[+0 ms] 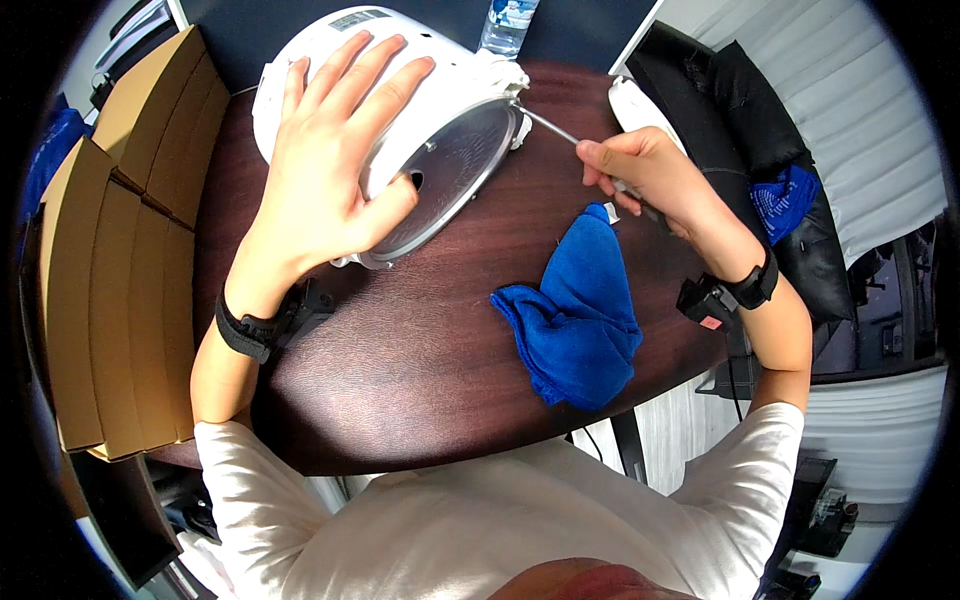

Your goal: The person aligns a white plastic piece onto the rim of a round metallic appliance base and then uses a screwdriver to tighten screws around the perimeter. The person rotates the base to access different screw locations while securing the plastic piece.

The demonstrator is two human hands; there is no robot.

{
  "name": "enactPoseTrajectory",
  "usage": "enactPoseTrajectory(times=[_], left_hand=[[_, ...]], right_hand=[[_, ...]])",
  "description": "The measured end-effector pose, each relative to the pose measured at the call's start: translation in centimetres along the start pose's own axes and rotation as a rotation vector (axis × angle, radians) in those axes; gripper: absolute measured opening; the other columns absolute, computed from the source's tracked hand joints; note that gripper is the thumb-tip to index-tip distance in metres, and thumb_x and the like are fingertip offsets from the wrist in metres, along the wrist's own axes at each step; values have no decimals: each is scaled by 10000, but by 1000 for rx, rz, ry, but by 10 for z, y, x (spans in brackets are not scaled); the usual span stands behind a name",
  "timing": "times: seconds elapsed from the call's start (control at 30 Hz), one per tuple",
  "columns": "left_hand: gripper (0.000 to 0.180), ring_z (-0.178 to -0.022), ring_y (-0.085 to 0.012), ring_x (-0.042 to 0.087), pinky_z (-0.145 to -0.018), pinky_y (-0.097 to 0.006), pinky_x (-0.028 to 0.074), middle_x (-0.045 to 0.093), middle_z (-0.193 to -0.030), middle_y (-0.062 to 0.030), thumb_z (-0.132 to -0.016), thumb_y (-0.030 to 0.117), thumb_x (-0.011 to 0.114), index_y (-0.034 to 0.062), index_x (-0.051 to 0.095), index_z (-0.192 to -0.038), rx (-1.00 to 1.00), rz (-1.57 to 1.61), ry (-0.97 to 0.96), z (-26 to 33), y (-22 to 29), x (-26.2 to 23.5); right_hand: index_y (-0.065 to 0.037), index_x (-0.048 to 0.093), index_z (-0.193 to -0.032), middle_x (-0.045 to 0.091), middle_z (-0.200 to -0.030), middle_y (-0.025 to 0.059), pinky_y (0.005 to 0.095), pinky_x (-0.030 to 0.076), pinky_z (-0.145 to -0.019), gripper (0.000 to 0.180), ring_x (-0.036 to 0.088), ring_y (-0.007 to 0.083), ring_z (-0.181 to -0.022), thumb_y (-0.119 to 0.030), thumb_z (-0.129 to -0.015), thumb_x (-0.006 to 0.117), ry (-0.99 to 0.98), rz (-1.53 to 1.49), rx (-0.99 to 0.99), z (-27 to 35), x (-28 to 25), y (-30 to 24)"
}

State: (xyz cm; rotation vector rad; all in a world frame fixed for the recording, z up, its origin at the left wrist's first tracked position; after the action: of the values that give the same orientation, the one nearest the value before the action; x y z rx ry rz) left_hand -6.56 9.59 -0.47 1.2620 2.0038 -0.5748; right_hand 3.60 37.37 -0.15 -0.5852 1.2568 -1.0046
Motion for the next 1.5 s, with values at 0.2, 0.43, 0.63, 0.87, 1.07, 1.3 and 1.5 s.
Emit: enactPoseTrajectory(times=[0.2, 0.43, 0.63, 0.87, 1.07, 1.3, 1.5], left_hand=[[821, -1457, -404, 338, -1170, -672, 167, 431, -1541, -169, -646, 309, 567, 117, 517, -1443, -12, 4, 6, 1, -1, -1], [806, -1452, -409, 339, -1167, -669, 181, 435, -1533, -170, -656, 328, 569, 117, 519, -1433, -29, 1, -1, -2, 0, -2], [818, -1454, -404, 337, -1171, -668, 177, 433, -1534, -169, -642, 323, 571, 120, 517, -1433, -37, -3, -17, 0, 2, -3], [838, -1457, -408, 336, -1172, -674, 169, 435, -1537, -166, -623, 304, 563, 119, 517, -1438, -23, -19, -18, 0, 1, -1], [845, -1461, -405, 332, -1173, -673, 170, 436, -1537, -166, -620, 311, 551, 118, 516, -1442, -13, -26, -22, -1, 0, 1], [830, -1465, -394, 331, -1173, -669, 170, 438, -1538, -163, -635, 320, 552, 120, 522, -1439, -17, -7, -6, 0, -1, 0], [820, -1459, -404, 336, -1172, -666, 172, 441, -1534, -167, -636, 313, 568, 123, 528, -1433, -40, 18, -13, -1, 0, -2]], right_hand=[[-23, 667, -742, 575, -598, 13, 220, 353, -415, 454, 464, 70, -423, -396, -997, 626, -95, -219, 97, 6, 11, 4], [-40, 736, -746, 640, -633, 96, 344, 468, -514, 332, 612, 234, -523, -339, -891, 735, 509, 695, -630, 9, -3, -8], [-55, 717, -739, 620, -662, 92, 379, 482, -527, 288, 634, 289, -594, -310, -870, 743, 637, 1019, -755, 22, 2, -26], [-37, 703, -737, 609, -638, 103, 372, 473, -511, 314, 619, 294, -560, -312, -886, 731, 561, 891, -712, 14, 4, -18], [-13, 679, -712, 540, -545, 36, 290, 388, -430, 449, 500, 134, -436, -383, -966, 667, 107, 269, -176, -8, -2, 6], [-27, 651, -739, 534, -577, 11, 231, 340, -405, 484, 437, 72, -431, -439, -992, 621, -179, -230, 43, -3, 8, 10], [-22, 671, -714, 541, -557, 12, 250, 355, -416, 497, 464, 88, -439, -434, -988, 623, 0, 84, -87, -5, 3, 6]])
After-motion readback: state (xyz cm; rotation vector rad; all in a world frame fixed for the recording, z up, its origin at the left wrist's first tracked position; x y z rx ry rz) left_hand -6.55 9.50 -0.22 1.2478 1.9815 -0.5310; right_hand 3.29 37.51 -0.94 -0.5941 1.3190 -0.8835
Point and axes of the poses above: each hand's wrist, its own z-axis away from the middle knuckle, its own x-axis out of the palm, y = z × x, the point moved 3 cm from there along -z, towards the middle knuckle
